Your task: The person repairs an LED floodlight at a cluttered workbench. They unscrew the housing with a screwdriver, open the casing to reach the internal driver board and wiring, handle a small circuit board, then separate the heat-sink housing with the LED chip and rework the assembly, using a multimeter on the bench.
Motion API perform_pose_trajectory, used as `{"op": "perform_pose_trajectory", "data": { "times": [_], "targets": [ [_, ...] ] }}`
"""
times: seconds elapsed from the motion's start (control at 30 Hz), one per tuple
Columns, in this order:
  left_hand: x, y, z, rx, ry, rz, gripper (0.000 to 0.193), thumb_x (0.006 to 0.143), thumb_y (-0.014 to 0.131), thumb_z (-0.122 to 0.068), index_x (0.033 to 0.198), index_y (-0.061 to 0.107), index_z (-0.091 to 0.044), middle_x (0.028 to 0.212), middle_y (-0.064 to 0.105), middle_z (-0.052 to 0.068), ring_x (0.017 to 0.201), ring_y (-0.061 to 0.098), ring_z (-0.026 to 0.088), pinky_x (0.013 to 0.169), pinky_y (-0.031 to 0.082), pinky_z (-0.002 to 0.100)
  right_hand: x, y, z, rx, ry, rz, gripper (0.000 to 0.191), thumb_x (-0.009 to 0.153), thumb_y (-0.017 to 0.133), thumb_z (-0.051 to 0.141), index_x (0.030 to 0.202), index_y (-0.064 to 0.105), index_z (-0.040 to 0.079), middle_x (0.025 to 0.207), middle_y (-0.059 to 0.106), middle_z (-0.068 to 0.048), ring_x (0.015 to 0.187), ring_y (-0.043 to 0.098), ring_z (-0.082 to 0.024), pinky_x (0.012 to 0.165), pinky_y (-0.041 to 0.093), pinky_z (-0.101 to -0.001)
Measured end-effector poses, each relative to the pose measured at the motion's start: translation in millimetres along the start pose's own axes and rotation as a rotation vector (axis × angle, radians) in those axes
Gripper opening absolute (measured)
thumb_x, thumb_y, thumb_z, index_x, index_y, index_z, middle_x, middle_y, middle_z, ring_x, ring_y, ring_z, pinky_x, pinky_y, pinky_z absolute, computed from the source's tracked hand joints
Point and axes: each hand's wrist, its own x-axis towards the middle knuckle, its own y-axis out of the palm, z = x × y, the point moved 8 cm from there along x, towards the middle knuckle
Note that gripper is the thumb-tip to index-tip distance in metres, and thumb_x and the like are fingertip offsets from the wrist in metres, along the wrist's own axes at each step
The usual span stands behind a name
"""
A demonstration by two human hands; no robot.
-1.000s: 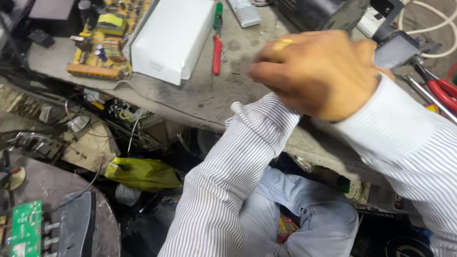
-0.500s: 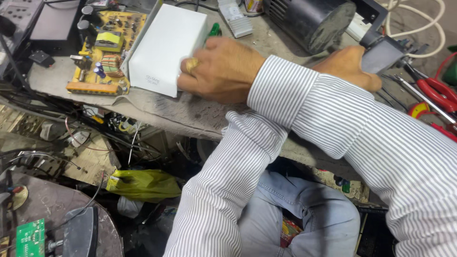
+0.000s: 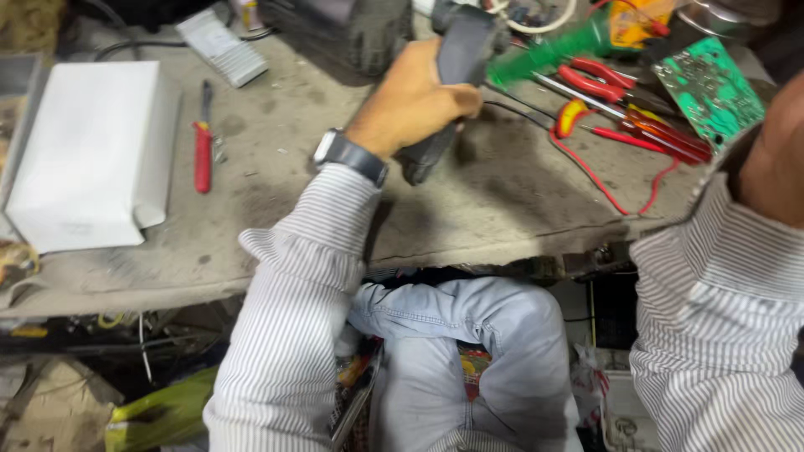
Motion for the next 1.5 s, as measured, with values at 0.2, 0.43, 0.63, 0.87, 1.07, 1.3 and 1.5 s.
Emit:
{"op": "perform_pose_trajectory", "data": {
  "times": [0.2,0.43,0.63,0.87,1.07,1.3,1.5],
  "targets": [
    [-23,-6,-33,-0.276,0.234,-0.018,0.035,0.079,0.071,-0.012,0.111,0.064,0.001,0.096,0.076,0.006,0.087,0.074,0.015,0.081,0.063,0.033,-60,-10,-29,-0.073,0.138,0.026,0.012,0.119,0.049,0.006,0.125,0.041,-0.001,0.097,0.062,-0.008,0.077,0.065,-0.014,0.069,0.054,-0.0256],
    [-36,-14,-44,-0.355,0.117,-0.188,0.031,0.088,0.072,-0.022,0.105,0.067,0.004,0.094,0.073,0.013,0.087,0.071,0.019,0.081,0.058,0.033,-94,54,-58,-0.377,0.245,0.199,0.033,0.101,0.068,0.007,0.132,0.058,0.005,0.095,0.073,-0.013,0.077,0.07,-0.023,0.068,0.054,-0.0337],
    [-33,-8,-40,-0.492,0.031,-0.139,0.033,0.076,0.068,-0.011,0.105,0.063,0.004,0.099,0.074,0.015,0.083,0.074,0.022,0.076,0.062,0.036,-99,1,-26,-0.249,0.191,0.049,0.037,0.104,0.073,0.007,0.139,0.061,0.003,0.1,0.076,-0.011,0.079,0.072,-0.012,0.072,0.054,-0.0253],
    [-33,-9,-29,-0.492,0.002,-0.175,0.032,0.076,0.068,-0.008,0.105,0.064,0.007,0.091,0.071,0.016,0.079,0.073,0.024,0.073,0.062,0.037,-88,-12,5,-0.314,0.107,0.115,0.023,0.088,0.085,0.002,0.109,0.075,0.0,0.085,0.075,-0.012,0.059,0.063,-0.013,0.055,0.045,-0.0274],
    [-31,-9,-28,-0.478,0.002,-0.175,0.032,0.077,0.068,-0.009,0.104,0.063,0.006,0.089,0.071,0.016,0.078,0.073,0.023,0.071,0.063,0.036,-76,-5,10,-0.299,0.072,0.141,0.025,0.089,0.085,0.004,0.112,0.074,0.004,0.088,0.075,-0.011,0.063,0.066,-0.014,0.057,0.048,-0.0269],
    [-28,-6,-30,-0.435,0.003,-0.163,0.03,0.079,0.069,-0.011,0.102,0.065,0.007,0.09,0.072,0.016,0.077,0.074,0.021,0.071,0.063,0.035,-25,-15,34,-0.598,-0.169,0.435,0.016,0.089,0.082,0.02,0.098,0.076,0.008,0.071,0.068,-0.01,0.061,0.066,-0.027,0.055,0.049,-0.0381],
    [-22,-4,-34,-0.382,-0.008,-0.197,0.026,0.078,0.07,-0.01,0.098,0.065,0.005,0.085,0.069,0.012,0.071,0.073,0.021,0.064,0.061,0.033,6,11,-30,0.043,0.698,0.766,0.022,0.097,0.067,0.031,0.097,0.078,0.011,0.07,0.07,-0.004,0.059,0.065,-0.023,0.057,0.05,-0.0351]
  ]
}}
